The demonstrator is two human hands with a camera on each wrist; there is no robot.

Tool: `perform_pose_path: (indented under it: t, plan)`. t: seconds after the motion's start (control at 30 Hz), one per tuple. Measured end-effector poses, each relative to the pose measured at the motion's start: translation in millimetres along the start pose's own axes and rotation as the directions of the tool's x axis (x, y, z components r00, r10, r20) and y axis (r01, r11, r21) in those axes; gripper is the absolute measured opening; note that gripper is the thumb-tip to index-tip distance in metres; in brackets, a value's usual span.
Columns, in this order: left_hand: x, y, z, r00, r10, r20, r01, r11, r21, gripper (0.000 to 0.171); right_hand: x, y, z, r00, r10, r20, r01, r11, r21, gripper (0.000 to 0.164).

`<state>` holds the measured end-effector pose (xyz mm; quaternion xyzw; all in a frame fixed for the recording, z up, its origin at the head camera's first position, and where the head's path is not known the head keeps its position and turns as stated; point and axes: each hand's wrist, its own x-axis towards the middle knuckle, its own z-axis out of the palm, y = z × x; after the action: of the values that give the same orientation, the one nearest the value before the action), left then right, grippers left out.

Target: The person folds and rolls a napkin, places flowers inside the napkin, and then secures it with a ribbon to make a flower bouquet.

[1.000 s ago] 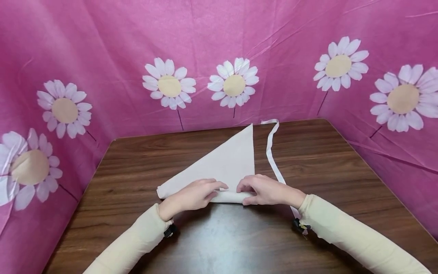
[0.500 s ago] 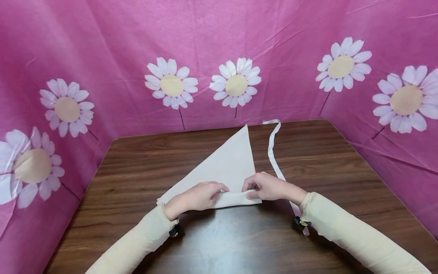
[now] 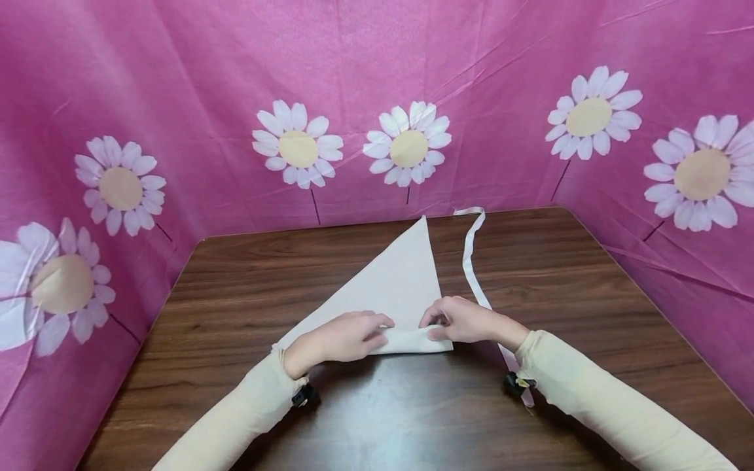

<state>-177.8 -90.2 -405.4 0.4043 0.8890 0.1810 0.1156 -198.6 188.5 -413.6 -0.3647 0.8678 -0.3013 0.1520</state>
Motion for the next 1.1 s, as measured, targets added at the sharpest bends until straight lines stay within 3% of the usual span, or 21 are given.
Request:
perform_pose_path:
  t: [0.13, 0.2, 0.5, 0.63, 0.73, 0.93, 1.1]
  plan:
    - [-5.9, 5.5, 2.5, 0.999, -0.015, -0.029, 0.017, 0.998, 0.059, 0.055, 0.5, 2.1, 0.8, 1.000, -0.005, -0.011, 0.004, 0.999, -0.043, 0.018]
    - [-7.4, 7.5, 3.7, 0.998, -0.015, -0.055, 0.020, 0.996, 0.089, 0.058, 0.9, 2.8, 1.0, 1.000, -0.006, -0.010, 0.006, 0.999, -0.039, 0.021]
    - [-2.8, 7.8, 9.1, 0.982, 0.084, -0.170, -0.054, 0.984, 0.169, 0.038, -1.2, 2.9, -3.4, 0.999, 0.020, -0.031, -0.020, 1.000, -0.024, 0.026]
    - [0.5, 4.3, 11.0, 0.976, 0.105, -0.192, -0.074, 0.984, 0.163, 0.029, -3.8, 1.5, -9.1, 0.995, -0.001, -0.096, -0.008, 0.996, -0.092, 0.031]
    - [2.2, 1.2, 11.1, 0.976, 0.093, -0.198, -0.065, 0.987, 0.145, 0.026, -7.2, 1.4, -14.6, 0.993, -0.013, -0.117, 0.005, 0.998, -0.064, 0.035]
    - [5.6, -3.8, 9.2, 0.975, 0.106, -0.197, -0.086, 0.990, 0.111, 0.025, -16.6, 6.1, -15.7, 0.997, -0.062, -0.055, 0.062, 0.998, -0.001, 0.059]
    - [9.3, -6.1, 5.2, 0.978, 0.096, -0.187, -0.086, 0.995, 0.059, 0.024, -17.4, 8.3, -11.3, 0.998, -0.050, -0.037, 0.048, 0.998, -0.047, 0.048]
